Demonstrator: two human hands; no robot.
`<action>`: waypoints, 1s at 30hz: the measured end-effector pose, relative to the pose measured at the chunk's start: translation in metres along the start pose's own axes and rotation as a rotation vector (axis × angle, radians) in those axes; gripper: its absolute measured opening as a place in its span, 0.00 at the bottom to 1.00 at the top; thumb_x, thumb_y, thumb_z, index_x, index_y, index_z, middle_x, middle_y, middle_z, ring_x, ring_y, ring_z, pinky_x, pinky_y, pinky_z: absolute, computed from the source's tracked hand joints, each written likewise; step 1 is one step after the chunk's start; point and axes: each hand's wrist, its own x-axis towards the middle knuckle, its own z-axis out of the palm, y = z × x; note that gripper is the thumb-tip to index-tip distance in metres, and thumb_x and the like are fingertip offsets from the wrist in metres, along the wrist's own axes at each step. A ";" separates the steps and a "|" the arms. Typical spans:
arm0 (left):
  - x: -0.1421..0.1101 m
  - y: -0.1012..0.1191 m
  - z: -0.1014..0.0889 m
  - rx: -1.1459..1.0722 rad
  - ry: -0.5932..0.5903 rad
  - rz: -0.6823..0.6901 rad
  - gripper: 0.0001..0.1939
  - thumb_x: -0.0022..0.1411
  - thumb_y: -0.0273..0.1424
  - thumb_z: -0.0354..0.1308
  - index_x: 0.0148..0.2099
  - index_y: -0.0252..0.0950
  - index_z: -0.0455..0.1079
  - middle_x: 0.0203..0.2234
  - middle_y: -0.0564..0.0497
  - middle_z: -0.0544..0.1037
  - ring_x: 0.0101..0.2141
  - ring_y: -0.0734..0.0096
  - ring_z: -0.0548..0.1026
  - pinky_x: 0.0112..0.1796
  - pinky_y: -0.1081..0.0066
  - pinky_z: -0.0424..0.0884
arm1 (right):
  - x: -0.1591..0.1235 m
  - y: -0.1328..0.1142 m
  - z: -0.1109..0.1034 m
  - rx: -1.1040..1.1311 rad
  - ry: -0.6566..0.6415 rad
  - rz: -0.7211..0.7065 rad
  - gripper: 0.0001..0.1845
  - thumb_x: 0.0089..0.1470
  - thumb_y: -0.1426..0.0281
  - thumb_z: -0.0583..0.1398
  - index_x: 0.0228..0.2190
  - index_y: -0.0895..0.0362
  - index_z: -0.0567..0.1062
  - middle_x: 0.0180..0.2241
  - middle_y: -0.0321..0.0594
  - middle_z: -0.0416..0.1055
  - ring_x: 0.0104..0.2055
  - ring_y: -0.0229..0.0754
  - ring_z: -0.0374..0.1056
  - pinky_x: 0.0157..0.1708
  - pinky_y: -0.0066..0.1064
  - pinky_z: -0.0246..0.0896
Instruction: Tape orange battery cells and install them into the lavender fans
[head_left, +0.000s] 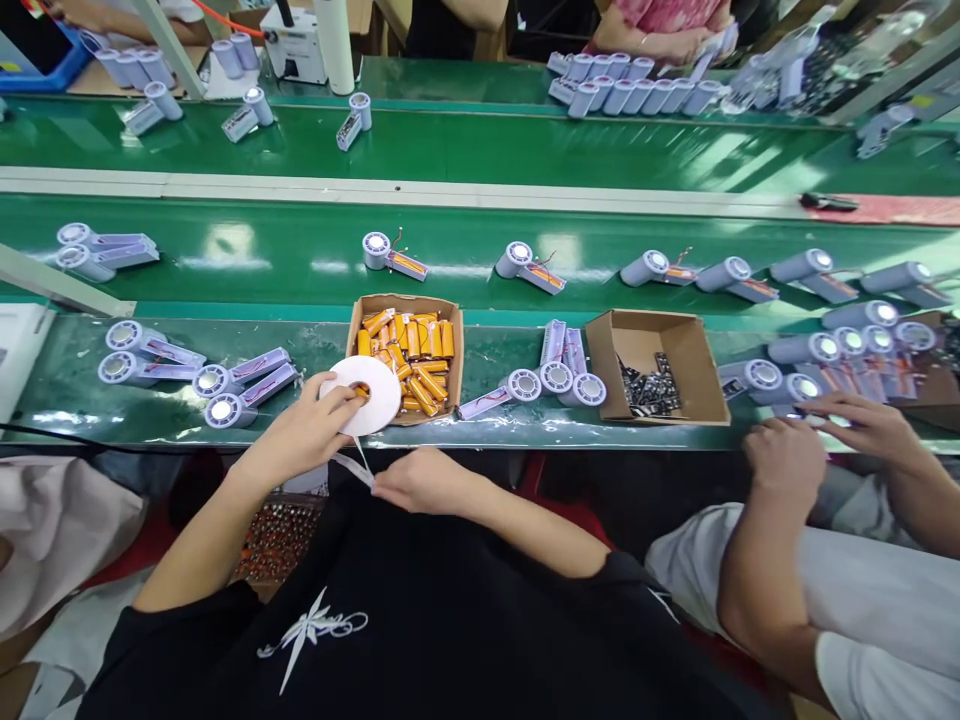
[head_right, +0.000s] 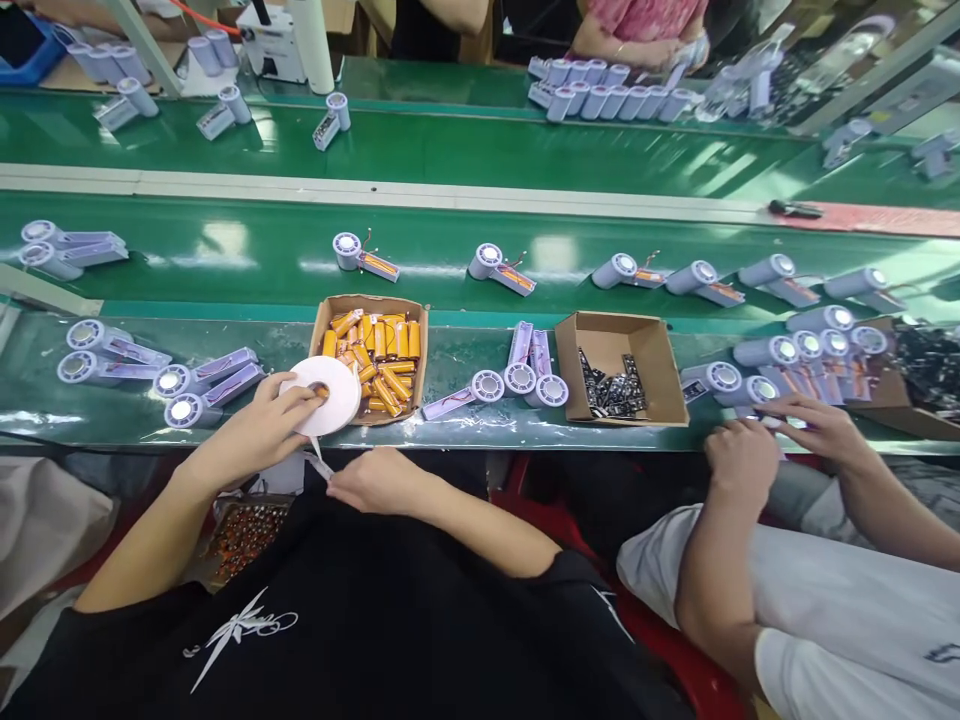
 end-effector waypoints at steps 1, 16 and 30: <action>-0.001 0.000 0.000 0.007 -0.005 0.003 0.27 0.65 0.25 0.66 0.65 0.42 0.75 0.58 0.39 0.80 0.69 0.33 0.65 0.65 0.37 0.76 | -0.002 0.004 -0.006 0.008 -0.052 -0.037 0.18 0.74 0.55 0.62 0.39 0.48 0.88 0.35 0.39 0.88 0.34 0.45 0.81 0.33 0.32 0.66; -0.014 0.003 0.003 0.022 0.111 -0.031 0.23 0.68 0.26 0.63 0.65 0.38 0.75 0.58 0.38 0.80 0.66 0.36 0.66 0.64 0.39 0.75 | 0.021 0.076 -0.100 -0.162 0.179 0.478 0.26 0.64 0.71 0.64 0.62 0.57 0.80 0.45 0.52 0.86 0.51 0.55 0.81 0.59 0.47 0.66; 0.002 0.040 0.007 0.159 0.313 -0.018 0.27 0.70 0.26 0.66 0.69 0.45 0.76 0.53 0.46 0.85 0.54 0.49 0.72 0.66 0.44 0.70 | 0.031 0.019 -0.022 1.233 1.429 0.354 0.28 0.47 0.47 0.78 0.34 0.49 0.72 0.43 0.41 0.87 0.45 0.48 0.85 0.46 0.41 0.86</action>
